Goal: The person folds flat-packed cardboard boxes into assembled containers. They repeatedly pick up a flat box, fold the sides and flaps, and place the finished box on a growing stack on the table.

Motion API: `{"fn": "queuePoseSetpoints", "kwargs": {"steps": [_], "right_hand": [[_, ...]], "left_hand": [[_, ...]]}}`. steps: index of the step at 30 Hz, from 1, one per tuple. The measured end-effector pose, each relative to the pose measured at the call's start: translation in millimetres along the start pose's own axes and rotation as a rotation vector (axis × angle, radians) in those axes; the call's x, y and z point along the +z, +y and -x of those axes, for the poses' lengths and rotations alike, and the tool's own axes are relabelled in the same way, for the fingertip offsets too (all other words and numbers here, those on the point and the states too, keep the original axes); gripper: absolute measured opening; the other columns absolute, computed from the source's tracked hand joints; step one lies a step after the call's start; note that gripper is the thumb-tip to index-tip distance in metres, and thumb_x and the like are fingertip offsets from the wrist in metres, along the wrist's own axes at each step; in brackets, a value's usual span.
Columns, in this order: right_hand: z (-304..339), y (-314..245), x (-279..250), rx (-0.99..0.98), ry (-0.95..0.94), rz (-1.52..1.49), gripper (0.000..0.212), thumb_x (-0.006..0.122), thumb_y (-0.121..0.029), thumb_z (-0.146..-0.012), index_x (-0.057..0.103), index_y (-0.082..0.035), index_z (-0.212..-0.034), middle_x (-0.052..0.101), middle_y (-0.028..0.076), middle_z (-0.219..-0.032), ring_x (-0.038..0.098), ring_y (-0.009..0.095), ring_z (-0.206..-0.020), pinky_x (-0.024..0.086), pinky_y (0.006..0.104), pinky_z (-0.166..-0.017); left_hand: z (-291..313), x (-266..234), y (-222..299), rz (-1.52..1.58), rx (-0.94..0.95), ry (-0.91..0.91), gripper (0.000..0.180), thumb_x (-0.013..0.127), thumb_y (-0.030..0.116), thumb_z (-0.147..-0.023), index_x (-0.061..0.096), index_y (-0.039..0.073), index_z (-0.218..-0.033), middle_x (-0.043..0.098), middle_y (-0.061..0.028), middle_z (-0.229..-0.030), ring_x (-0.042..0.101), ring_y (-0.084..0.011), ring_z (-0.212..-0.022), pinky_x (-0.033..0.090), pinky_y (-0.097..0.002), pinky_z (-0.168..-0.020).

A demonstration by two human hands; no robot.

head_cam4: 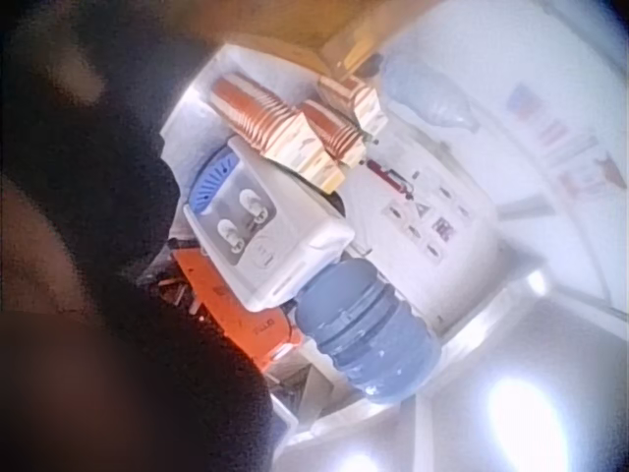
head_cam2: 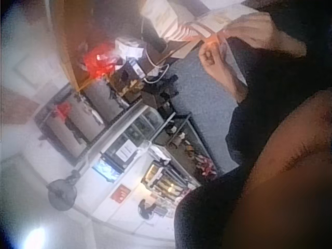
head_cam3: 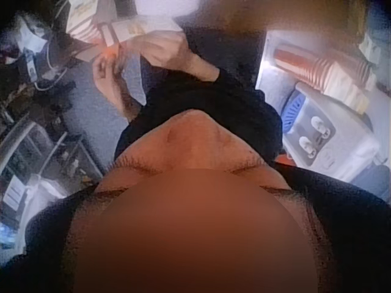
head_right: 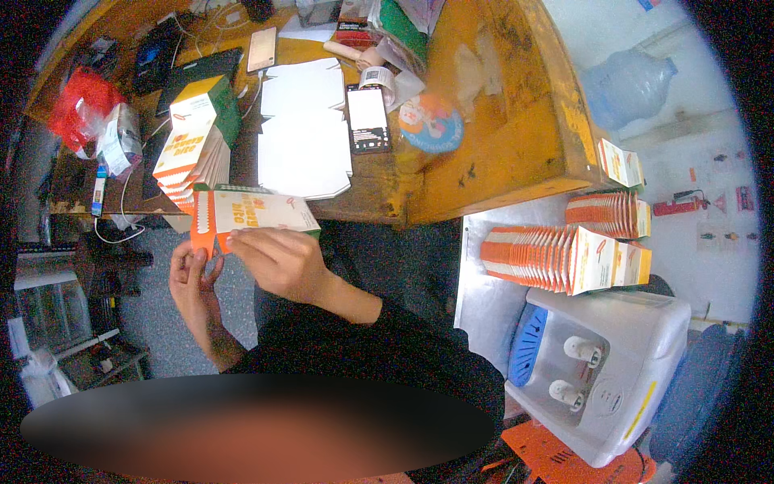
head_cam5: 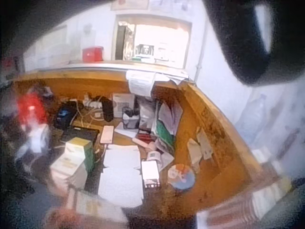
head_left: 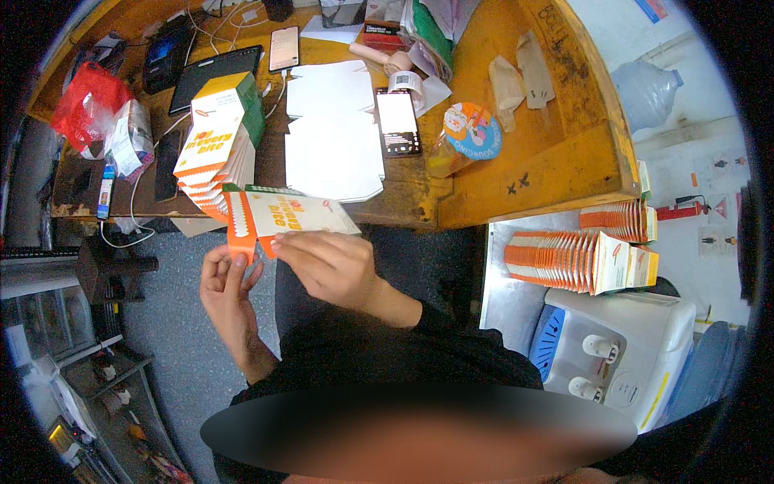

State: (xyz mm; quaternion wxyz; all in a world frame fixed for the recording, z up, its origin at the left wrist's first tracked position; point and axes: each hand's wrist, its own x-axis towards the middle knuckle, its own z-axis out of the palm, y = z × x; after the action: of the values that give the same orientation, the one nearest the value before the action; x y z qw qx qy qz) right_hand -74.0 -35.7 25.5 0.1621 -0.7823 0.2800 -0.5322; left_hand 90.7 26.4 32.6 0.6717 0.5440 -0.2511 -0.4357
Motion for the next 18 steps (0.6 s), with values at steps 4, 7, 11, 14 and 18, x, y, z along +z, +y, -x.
{"fn": "queuePoseSetpoints", "kwargs": {"steps": [4,7,11,14,18], "right_hand": [[-1,5,-5,0.238,-0.019,0.000,0.015,0.068,-0.005,-0.077,0.072,-0.005,-0.092,0.071,0.011,-0.092,0.070,0.028,-0.079,0.058,0.0362,-0.070],[-4,8,-11,0.448,-0.033,0.004,0.010,0.070,-0.003,-0.080,0.073,-0.004,-0.090,0.071,0.010,-0.086,0.069,0.026,-0.075,0.055,0.0331,-0.068],[-3,0,-10,0.608,0.075,-0.063,0.007,0.071,-0.002,-0.082,0.073,0.000,-0.088,0.069,0.012,-0.085,0.068,0.024,-0.074,0.052,0.0310,-0.067],[0,-7,-4,0.581,0.178,-0.191,0.007,0.071,-0.001,-0.081,0.072,0.001,-0.088,0.069,0.012,-0.087,0.067,0.023,-0.077,0.052,0.0319,-0.068],[2,-6,-1,0.438,0.221,-0.109,0.009,0.073,0.001,-0.079,0.073,0.001,-0.088,0.068,0.011,-0.087,0.066,0.023,-0.079,0.051,0.0324,-0.070]], "left_hand": [[-6,0,-10,-0.079,-0.014,-0.031,0.020,0.066,0.000,-0.090,0.063,-0.003,-0.110,0.069,-0.0112,-0.101,0.067,-0.0128,-0.088,0.057,-0.0263,-0.077],[-4,11,-21,-0.307,0.102,-0.031,0.020,0.069,-0.003,-0.087,0.066,-0.004,-0.107,0.071,-0.0105,-0.098,0.066,-0.0125,-0.090,0.055,-0.0249,-0.077],[6,35,-40,-0.491,0.317,0.134,0.011,0.076,-0.003,-0.081,0.072,-0.003,-0.091,0.072,-0.0077,-0.088,0.068,-0.0138,-0.079,0.056,-0.0255,-0.073],[13,46,-50,-0.555,0.534,0.140,0.009,0.077,-0.003,-0.080,0.073,-0.003,-0.088,0.073,-0.0119,-0.085,0.069,-0.0150,-0.076,0.056,-0.0260,-0.068],[14,45,-54,-0.530,0.591,0.073,0.011,0.069,-0.009,-0.082,0.073,-0.004,-0.091,0.073,-0.0155,-0.088,0.069,-0.0156,-0.081,0.055,-0.0277,-0.073]]}}
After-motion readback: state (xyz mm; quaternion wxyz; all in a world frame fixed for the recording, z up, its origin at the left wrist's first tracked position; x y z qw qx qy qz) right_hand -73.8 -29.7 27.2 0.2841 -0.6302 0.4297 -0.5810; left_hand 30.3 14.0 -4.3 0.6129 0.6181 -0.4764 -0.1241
